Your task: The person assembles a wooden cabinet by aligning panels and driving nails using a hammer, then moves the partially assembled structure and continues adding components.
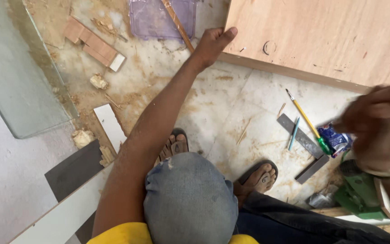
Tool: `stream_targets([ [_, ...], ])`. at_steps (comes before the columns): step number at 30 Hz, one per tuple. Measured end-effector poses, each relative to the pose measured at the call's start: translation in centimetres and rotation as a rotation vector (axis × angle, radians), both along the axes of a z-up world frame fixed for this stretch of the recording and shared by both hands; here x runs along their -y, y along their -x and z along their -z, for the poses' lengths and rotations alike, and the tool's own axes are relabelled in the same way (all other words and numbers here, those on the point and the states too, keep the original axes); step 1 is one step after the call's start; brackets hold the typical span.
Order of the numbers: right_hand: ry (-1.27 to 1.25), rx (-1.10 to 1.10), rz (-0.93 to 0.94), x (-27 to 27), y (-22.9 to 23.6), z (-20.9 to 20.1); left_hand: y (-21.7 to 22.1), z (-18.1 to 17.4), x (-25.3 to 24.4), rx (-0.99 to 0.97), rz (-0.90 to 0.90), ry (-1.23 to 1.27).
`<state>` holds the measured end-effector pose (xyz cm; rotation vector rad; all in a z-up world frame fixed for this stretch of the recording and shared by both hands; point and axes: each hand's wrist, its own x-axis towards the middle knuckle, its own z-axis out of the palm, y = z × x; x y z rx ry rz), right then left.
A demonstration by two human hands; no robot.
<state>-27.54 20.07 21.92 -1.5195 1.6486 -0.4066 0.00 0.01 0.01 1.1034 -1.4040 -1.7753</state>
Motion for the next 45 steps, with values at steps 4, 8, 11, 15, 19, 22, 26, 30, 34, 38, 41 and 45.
stream_targets([
  [4,0.080,-0.338,-0.299,0.6,-2.5,1.1,-0.1,0.2,0.7,-0.093,0.025,-0.019],
  [8,-0.097,-0.079,0.198,0.9,-2.0,-5.1,-0.1,0.7,0.4,0.014,0.008,-0.019],
  [11,0.036,0.408,0.486,-0.7,0.2,-6.2,0.4,0.8,0.6,-0.087,0.008,-0.022],
  [15,0.036,-0.371,-0.063,-0.1,-1.6,1.7,0.3,1.9,0.5,-0.113,0.023,-0.022],
  [19,-0.050,-0.304,-0.061,1.7,-2.6,0.1,0.2,2.1,2.3,0.170,-0.011,0.001],
  [22,0.008,-0.061,0.104,0.5,-2.4,-3.8,0.2,1.8,0.1,0.033,0.016,-0.066],
  [26,0.166,0.178,0.154,0.6,-3.4,-4.2,-1.7,-0.9,-2.0,-0.184,0.047,0.272],
  [30,-0.103,-0.045,0.090,0.5,-5.3,-1.8,-1.3,-2.5,-2.2,0.108,0.095,0.151],
  [34,-0.032,0.061,0.073,0.7,-3.5,-1.9,-1.1,-2.1,-1.8,0.011,0.103,0.026],
  [38,0.168,0.127,0.069,-0.9,-1.0,-3.0,-1.0,-1.7,-1.8,0.002,0.109,0.116],
  [41,0.128,-0.144,-0.129,0.4,-2.6,0.4,-1.2,-1.5,-1.9,0.015,0.124,0.127],
  [45,-0.164,-0.211,-0.010,1.8,-3.0,0.0,-1.1,-1.4,-1.7,-0.045,0.087,0.287],
])
